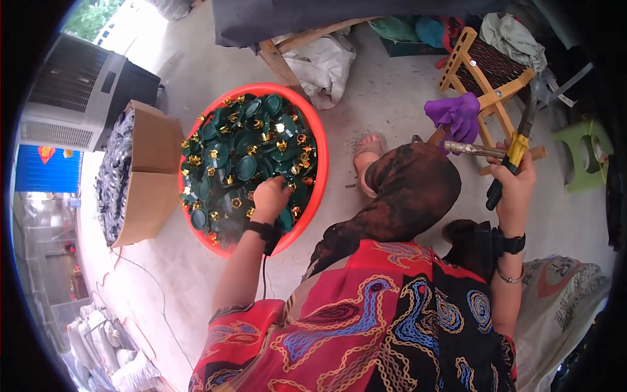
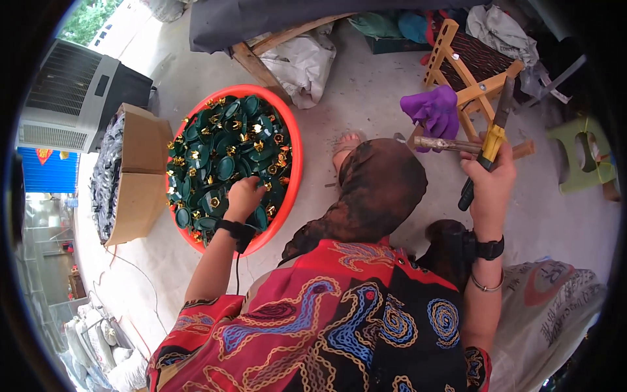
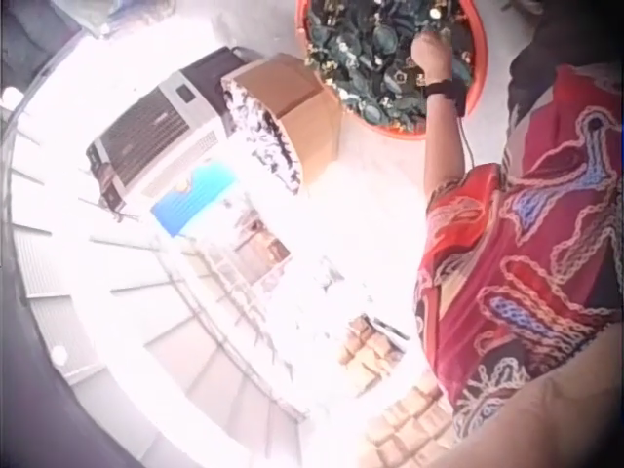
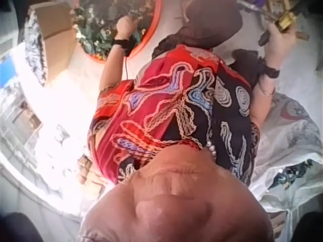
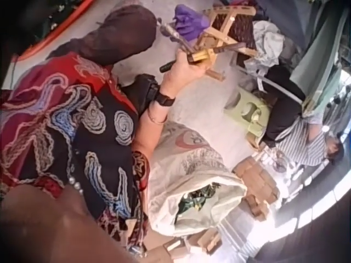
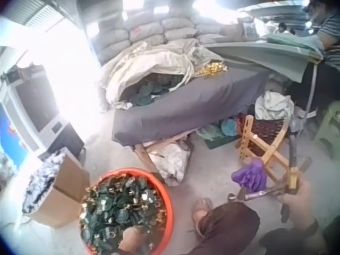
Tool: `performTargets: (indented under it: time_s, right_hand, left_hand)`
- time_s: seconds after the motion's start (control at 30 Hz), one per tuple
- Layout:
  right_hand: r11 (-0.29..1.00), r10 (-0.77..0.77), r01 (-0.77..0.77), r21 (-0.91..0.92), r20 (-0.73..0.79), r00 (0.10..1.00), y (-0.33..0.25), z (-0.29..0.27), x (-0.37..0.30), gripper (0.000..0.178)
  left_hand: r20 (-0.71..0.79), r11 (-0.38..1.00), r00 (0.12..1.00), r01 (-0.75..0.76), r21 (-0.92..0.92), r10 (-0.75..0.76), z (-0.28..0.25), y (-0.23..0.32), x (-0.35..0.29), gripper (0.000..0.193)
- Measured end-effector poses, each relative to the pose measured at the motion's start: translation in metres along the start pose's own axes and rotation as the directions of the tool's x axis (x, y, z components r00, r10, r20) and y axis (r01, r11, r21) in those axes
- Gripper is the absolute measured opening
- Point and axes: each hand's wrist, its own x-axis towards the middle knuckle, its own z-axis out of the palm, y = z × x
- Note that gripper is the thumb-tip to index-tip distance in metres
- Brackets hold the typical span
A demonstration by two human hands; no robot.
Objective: Assembling small plastic and metal components, likely for a festive or decorative product, using pliers and a wooden jig.
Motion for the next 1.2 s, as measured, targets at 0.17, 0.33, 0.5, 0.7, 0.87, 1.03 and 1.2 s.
performTargets:
  time_s: [0.17, 0.33, 0.5, 0.7, 0.87, 1.03, 1.2]
  right_hand:
    - [0.999, 0.038, -0.038, -0.004, -0.041, 0.998, -0.002, 0.001, 0.003, 0.049]
    - [1.0, 0.015, -0.014, 0.007, -0.12, 0.993, -0.015, -0.014, 0.01, 0.045]
    - [0.995, 0.001, -0.026, -0.098, -0.241, 0.971, -0.019, -0.013, -0.01, 0.045]
    - [0.984, -0.132, 0.092, -0.155, -0.272, 0.953, 0.022, -0.02, -0.005, 0.045]
    - [0.985, -0.053, -0.011, -0.172, -0.364, 0.93, 0.012, -0.022, -0.002, 0.045]
    - [0.989, -0.12, 0.085, -0.118, -0.336, 0.934, -0.029, -0.026, 0.021, 0.049]
    - [0.876, -0.377, 0.28, -0.392, -0.195, 0.906, -0.056, -0.024, 0.048, 0.051]
  left_hand:
    - [0.177, 0.96, 0.963, 0.16, 0.229, -0.203, 0.019, 0.008, 0.032, 0.027]
    - [0.154, 0.941, 0.949, 0.298, -0.163, -0.274, -0.007, -0.004, 0.076, 0.028]
    - [-0.012, 0.803, 0.994, 0.084, -0.59, -0.113, -0.037, 0.003, 0.11, 0.022]
    - [-0.307, 0.536, 0.924, -0.383, -0.752, 0.229, -0.059, 0.167, 0.169, 0.019]
    - [-0.569, 0.348, 0.612, -0.786, -0.51, 0.549, -0.084, 0.3, 0.183, 0.024]
    - [-0.487, 0.264, 0.424, -0.893, -0.364, 0.764, -0.051, 0.376, 0.193, 0.027]
    - [-0.442, 0.331, 0.478, -0.868, -0.37, 0.759, -0.022, 0.373, 0.189, 0.038]
